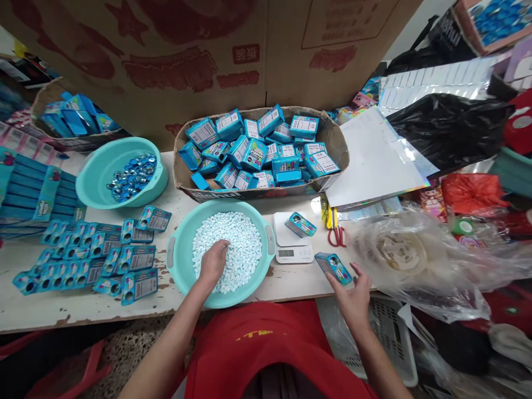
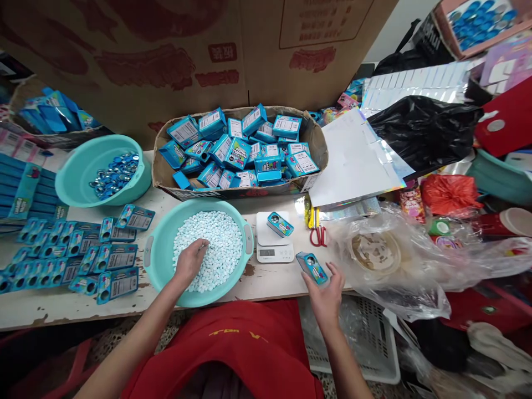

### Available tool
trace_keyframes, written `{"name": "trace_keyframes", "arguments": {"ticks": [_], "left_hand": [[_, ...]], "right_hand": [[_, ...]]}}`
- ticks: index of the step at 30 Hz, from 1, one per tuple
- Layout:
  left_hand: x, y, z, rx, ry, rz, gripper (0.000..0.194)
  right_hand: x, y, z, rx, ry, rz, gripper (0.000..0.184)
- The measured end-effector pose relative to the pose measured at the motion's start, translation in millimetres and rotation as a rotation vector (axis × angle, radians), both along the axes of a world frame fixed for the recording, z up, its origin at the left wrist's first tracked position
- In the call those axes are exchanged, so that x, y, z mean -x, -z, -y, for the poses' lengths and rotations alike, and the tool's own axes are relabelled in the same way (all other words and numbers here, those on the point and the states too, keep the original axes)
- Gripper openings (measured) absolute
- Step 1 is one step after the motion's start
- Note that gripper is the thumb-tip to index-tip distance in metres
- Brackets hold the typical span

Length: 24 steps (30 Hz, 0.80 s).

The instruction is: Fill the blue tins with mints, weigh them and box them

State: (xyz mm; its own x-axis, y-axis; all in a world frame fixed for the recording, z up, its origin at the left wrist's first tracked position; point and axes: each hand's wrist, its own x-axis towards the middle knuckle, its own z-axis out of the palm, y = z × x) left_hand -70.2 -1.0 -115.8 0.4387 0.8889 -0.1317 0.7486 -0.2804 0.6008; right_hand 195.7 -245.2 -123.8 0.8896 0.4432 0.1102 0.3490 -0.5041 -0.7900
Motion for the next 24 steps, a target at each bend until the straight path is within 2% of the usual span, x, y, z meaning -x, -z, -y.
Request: {"name": "trace_keyframes", "arguments": {"ticks": [3,7,10,12,14,16,19,22,24], "left_hand": [[2,1.1,6,-0.086,0.103,-0.061,0.024],[-3,-6.9,11,-0.147,0.072,-0.032,0.022],[-11,-16.2,10,-0.087,0.028,0.122,0.018],[-16,-21.7,9,0.007,-0.056,0.246,0.015],[-21,-26.9,8,0.133,-0.188,0.384,0.011],[-27,-33.6,9,0.299,-0.327,0.559,0.014],[-42,-49.8,12,0.599,-0.485,0.867,0.031],[-62,-69.1,11,0.862,-0.580,1.149,0.047],[-74,-77.8,7,0.967,-0.644,1.271,0.050]], "right_hand": [[4,-16.1,-25,-0.034,-0.135,0.188,0.053],[-4,-17.6,-86,-0.082,-0.168,0.025,0.065],[-14,-12.9,-124,-0.042,-0.248,-0.084,0.053],[-18,-15.1,-136,-0.041,-0.315,-0.092,0.045],[-18,-24.5,-139,-0.065,-0.359,-0.056,0.044],[-13,-42.3,-137,-0.102,-0.384,0.016,0.042],[7,-78.6,-135,-0.183,-0.445,0.161,0.036],[34,-105.9,-142,-0.237,-0.628,0.270,0.033],[50,-110.7,-151,-0.192,-0.784,0.293,0.029]]}}
